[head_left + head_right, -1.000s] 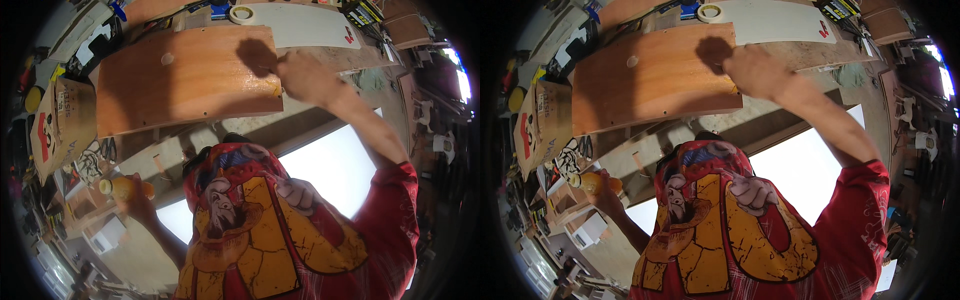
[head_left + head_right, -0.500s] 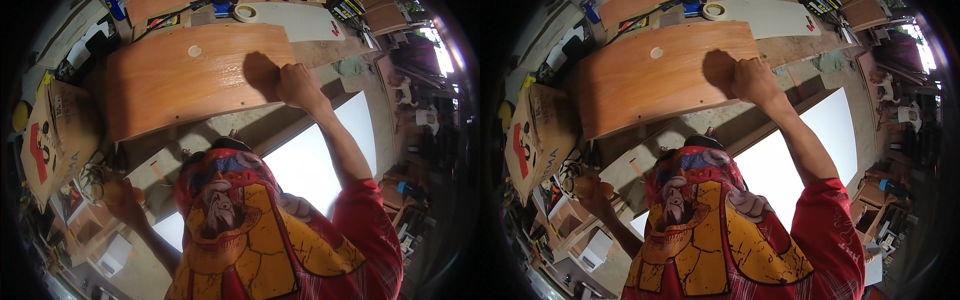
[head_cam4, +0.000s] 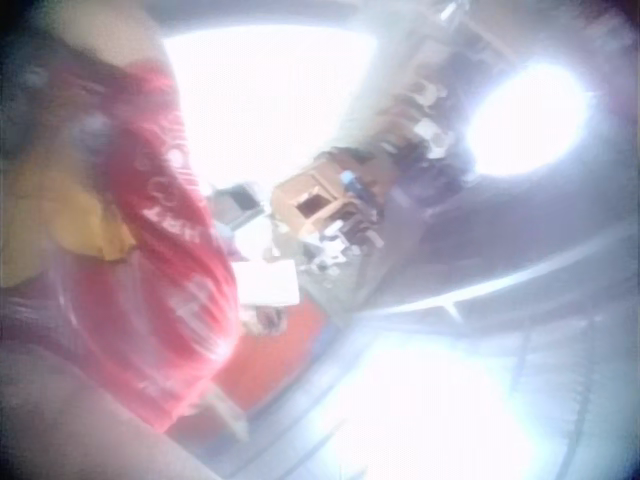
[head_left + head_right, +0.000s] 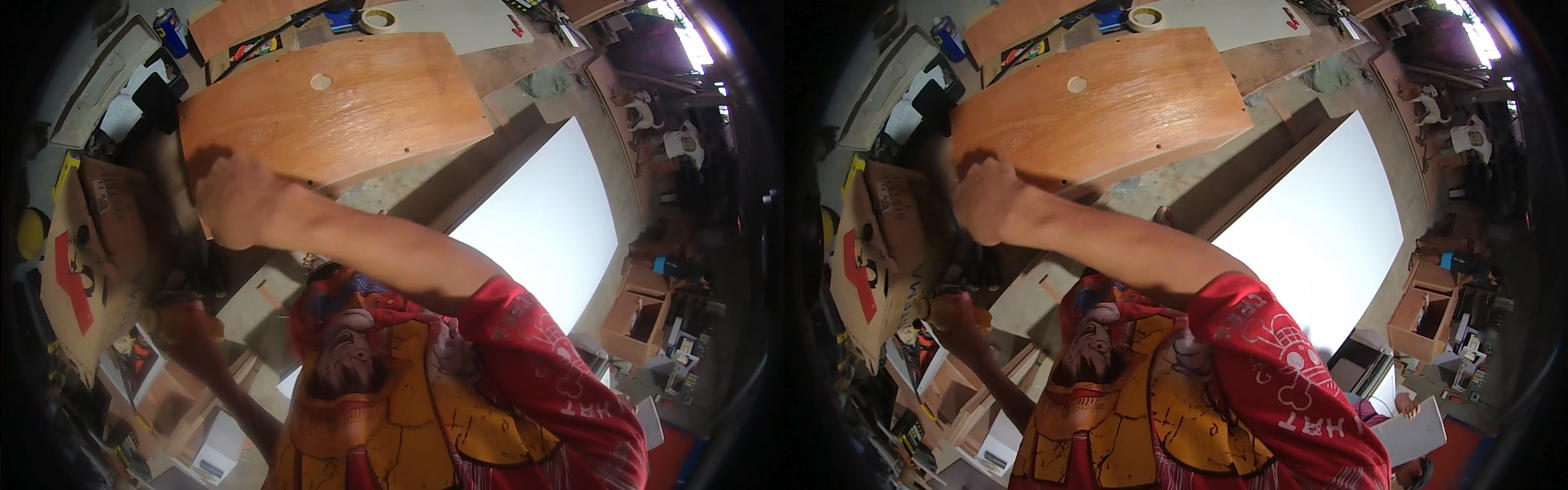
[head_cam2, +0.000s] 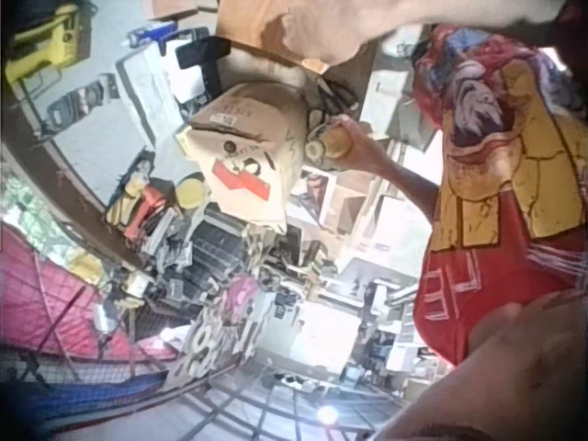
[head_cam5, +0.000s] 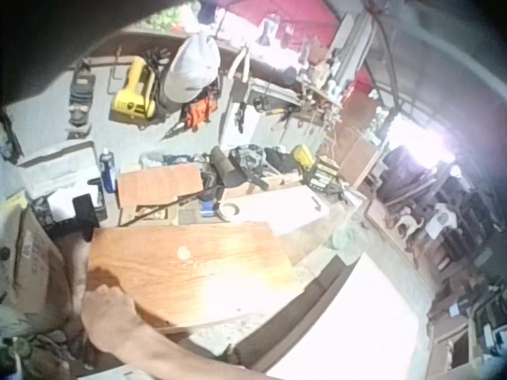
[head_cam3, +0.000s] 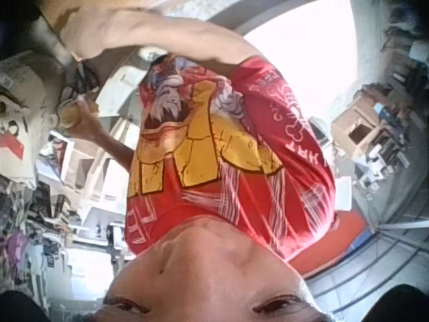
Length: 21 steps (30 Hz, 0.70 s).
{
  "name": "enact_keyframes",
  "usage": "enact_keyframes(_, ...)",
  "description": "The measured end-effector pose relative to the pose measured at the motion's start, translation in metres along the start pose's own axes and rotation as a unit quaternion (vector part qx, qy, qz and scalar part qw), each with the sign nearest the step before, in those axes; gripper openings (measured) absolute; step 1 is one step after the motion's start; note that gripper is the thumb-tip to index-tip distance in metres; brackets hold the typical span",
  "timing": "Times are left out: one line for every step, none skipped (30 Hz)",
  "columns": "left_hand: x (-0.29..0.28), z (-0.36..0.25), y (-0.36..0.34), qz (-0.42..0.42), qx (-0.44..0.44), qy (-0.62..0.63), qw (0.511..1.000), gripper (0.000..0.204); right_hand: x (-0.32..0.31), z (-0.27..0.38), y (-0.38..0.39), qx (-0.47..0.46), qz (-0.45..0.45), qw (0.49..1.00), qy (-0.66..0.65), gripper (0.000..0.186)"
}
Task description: The person applies a yellow liquid finish to a wooden board using a bottle and spreads it with a sanding block. The person repeatedly pours the liquid and rubs the surface, flipping the board to treat both sides.
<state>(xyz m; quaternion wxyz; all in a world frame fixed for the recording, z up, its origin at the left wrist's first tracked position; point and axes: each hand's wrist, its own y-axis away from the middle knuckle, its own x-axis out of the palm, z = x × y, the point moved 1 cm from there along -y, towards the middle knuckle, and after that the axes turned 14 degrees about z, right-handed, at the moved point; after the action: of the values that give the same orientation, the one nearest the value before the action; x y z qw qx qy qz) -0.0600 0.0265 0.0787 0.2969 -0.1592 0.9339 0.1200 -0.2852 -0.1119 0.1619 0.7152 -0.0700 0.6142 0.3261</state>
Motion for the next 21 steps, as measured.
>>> enact_keyframes(-0.001, -0.002, 0.001, -0.002, -0.007, -0.026, 1.0, 0.033, -0.014, -0.012, 0.006, -0.021, 0.024, 0.999, -0.039, 0.018)
enact_keyframes(-0.004, -0.002, 0.004, 0.003, -0.022, -0.043, 0.999, 0.03, -0.029, -0.03, 0.016, -0.04, -0.004, 0.999, -0.035, 0.019)
enact_keyframes(-0.006, -0.002, 0.006, 0.032, -0.013, 0.013, 0.999, 0.028, -0.044, -0.053, 0.03, -0.061, -0.036, 0.997, -0.036, 0.02)
enact_keyframes(-0.009, 0.0, 0.01, 0.032, -0.003, 0.036, 0.999, 0.028, -0.058, -0.082, 0.046, -0.077, 0.017, 0.996, -0.039, 0.025)
enact_keyframes(-0.009, 0.001, 0.014, 0.027, -0.003, 0.052, 0.998, 0.028, -0.065, -0.103, 0.068, -0.059, -0.011, 0.995, -0.075, 0.031)
enact_keyframes(-0.01, 0.003, 0.016, 0.021, 0.007, 0.067, 0.998, 0.027, -0.068, -0.123, 0.082, 0.002, 0.038, 0.999, -0.026, 0.03)
enact_keyframes(-0.01, 0.006, 0.017, 0.016, -0.001, 0.063, 0.998, 0.026, -0.065, -0.137, 0.095, 0.039, 0.036, 0.999, -0.009, 0.024)
enact_keyframes(-0.01, 0.009, 0.018, 0.016, -0.021, 0.071, 0.997, 0.03, -0.061, -0.148, 0.103, 0.105, 0.088, 0.991, -0.007, 0.024)
enact_keyframes(-0.008, 0.012, 0.018, 0.019, -0.031, 0.075, 0.996, 0.033, -0.05, -0.147, 0.108, 0.15, 0.047, 0.986, 0.054, 0.026)
enact_keyframes(-0.007, 0.015, 0.017, 0.017, -0.037, 0.075, 0.996, 0.036, -0.039, -0.143, 0.108, 0.165, 0.04, 0.983, 0.066, 0.026)
enact_keyframes(-0.004, 0.017, 0.016, 0.009, -0.029, 0.09, 0.996, 0.042, -0.025, -0.134, 0.109, 0.201, 0.053, 0.975, 0.078, 0.027)
enact_keyframes(0.0, 0.018, 0.015, -0.001, -0.014, 0.097, 0.995, 0.047, -0.011, -0.123, 0.11, 0.254, 0.071, 0.961, 0.087, 0.027)
enact_keyframes(0.003, 0.018, 0.013, -0.011, 0.001, 0.105, 0.994, 0.052, 0.006, -0.104, 0.114, 0.226, 0.059, 0.966, 0.112, 0.027)
enact_keyframes(0.006, 0.017, 0.011, -0.002, -0.001, 0.099, 0.995, 0.057, 0.018, -0.091, 0.117, 0.222, 0.088, 0.963, 0.121, 0.028)
enact_keyframes(0.009, 0.016, 0.01, 0.004, -0.005, 0.095, 0.995, 0.062, 0.019, -0.091, 0.122, 0.176, 0.056, 0.977, 0.104, 0.029)
enact_keyframes(0.01, 0.015, 0.011, -0.005, -0.042, 0.084, 0.996, 0.067, 0.02, -0.092, 0.13, 0.137, 0.06, 0.986, 0.07, 0.03)
enact_keyframes(0.012, 0.013, 0.013, -0.011, -0.012, 0.086, 0.996, 0.061, 0.013, -0.105, 0.14, 0.076, 0.065, 0.995, 0.007, 0.032)
enact_keyframes(0.015, 0.011, 0.015, -0.025, -0.012, 0.082, 0.996, 0.056, 0.006, -0.121, 0.15, 0.049, 0.019, 0.996, -0.072, 0.033)
enact_keyframes(0.017, 0.009, 0.016, -0.034, -0.01, 0.08, 0.996, 0.05, -0.009, -0.153, 0.161, -0.008, -0.025, 0.985, -0.173, 0.029)
enact_keyframes(0.018, 0.008, 0.018, -0.034, -0.015, 0.073, 0.997, 0.051, -0.024, -0.188, 0.173, 0.026, -0.067, 0.974, -0.213, 0.026)
enact_keyframes(0.019, 0.009, 0.022, -0.033, -0.021, 0.068, 0.997, 0.052, -0.033, -0.222, 0.189, 0.111, -0.121, 0.964, -0.209, 0.025)
